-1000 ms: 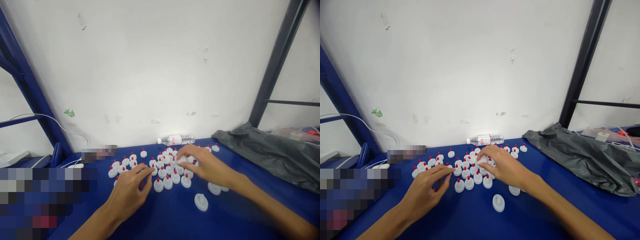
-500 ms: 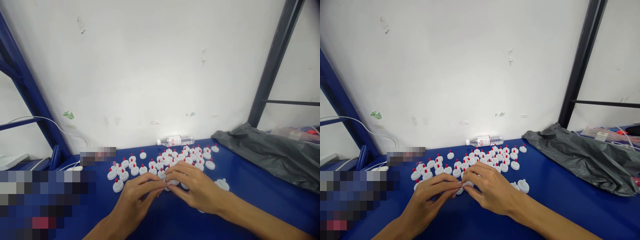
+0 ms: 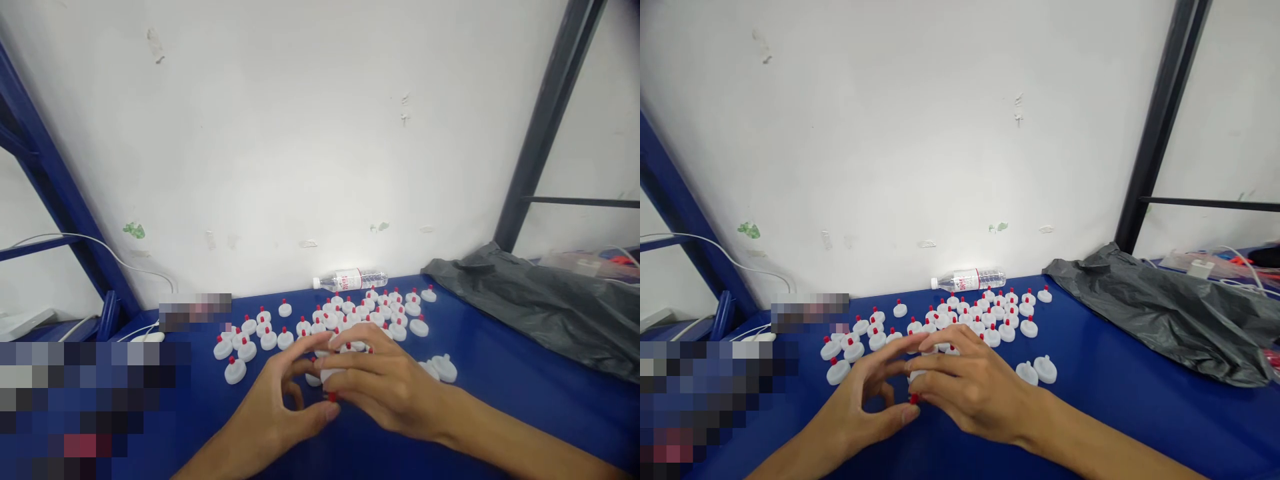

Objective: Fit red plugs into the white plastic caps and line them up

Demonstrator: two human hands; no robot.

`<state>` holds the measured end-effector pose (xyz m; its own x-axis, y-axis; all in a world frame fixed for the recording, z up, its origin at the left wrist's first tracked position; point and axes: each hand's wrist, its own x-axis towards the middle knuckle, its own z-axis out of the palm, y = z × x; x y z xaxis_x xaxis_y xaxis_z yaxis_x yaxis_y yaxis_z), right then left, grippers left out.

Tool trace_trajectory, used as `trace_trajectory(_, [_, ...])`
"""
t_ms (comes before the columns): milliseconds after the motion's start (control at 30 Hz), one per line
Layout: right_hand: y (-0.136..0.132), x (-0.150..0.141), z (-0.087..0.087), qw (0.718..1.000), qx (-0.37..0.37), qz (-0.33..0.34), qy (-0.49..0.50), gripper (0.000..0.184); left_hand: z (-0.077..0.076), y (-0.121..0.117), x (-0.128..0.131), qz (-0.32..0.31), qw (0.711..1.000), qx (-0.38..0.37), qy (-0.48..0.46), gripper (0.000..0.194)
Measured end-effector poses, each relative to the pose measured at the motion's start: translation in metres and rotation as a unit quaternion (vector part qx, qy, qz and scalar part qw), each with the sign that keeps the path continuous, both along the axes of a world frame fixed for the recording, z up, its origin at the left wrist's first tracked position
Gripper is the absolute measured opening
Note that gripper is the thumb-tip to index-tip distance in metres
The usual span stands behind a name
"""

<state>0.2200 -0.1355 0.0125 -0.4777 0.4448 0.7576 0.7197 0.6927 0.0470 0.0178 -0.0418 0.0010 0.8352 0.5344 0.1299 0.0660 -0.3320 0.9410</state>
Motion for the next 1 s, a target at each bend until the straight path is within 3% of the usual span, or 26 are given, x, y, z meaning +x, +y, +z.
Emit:
trace_trajectory(100, [-0.002, -0.002, -0.001, 1.000, 0.012, 0.010, -0.021, 0.014, -0.002, -0.003, 0.000, -0.044, 0.999, -0.012, 0.000, 0.049])
trace_trajectory(267, [-0.006, -0.006, -0.001, 0.999, 0.019, 0.015, -0.029, 0.012, 0.005, -0.008, 0.002, -0.062, 0.997, 0.023, 0.025, 0.019])
trace_trajectory(400, [-0.006, -0.004, 0.005, 0.998, 0.032, 0.018, -0.045, 0.015, 0.014, -0.001, -0.001, -0.047, 0.997, 0.052, 0.033, 0.033])
trace_trajectory(500, [-0.002, 0.009, 0.013, 0.999, 0.029, -0.027, -0.011, 0.010, 0.021, 0.016, -0.007, 0.023, 0.986, 0.159, 0.035, 0.033])
trace_trajectory(533, [-0.001, 0.016, 0.017, 0.998, 0.018, -0.058, 0.007, 0.008, 0.024, 0.023, -0.009, 0.053, 0.968, 0.235, 0.065, 0.030])
trace_trajectory(600, [0.001, 0.033, 0.027, 0.989, -0.038, -0.141, 0.035, 0.009, 0.029, 0.035, -0.013, 0.111, 0.889, 0.425, 0.127, 0.031])
trace_trajectory(633, [0.001, 0.043, 0.033, 0.978, -0.080, -0.187, 0.046, 0.013, 0.031, 0.039, -0.015, 0.126, 0.850, 0.481, 0.172, 0.032])
trace_trajectory(733, [-0.002, 0.072, 0.052, 0.924, -0.260, -0.275, 0.050, 0.023, 0.035, 0.043, -0.017, 0.118, 0.774, 0.548, 0.294, 0.032])
trace_trajectory(833, [-0.009, 0.095, 0.064, 0.872, -0.391, -0.291, 0.036, 0.026, 0.032, 0.038, -0.017, 0.101, 0.743, 0.558, 0.356, 0.031])
trace_trajectory(1000, [-0.011, 0.119, 0.056, 0.813, -0.519, -0.263, 0.019, 0.022, 0.019, 0.037, -0.014, 0.070, 0.741, 0.547, 0.384, 0.030])
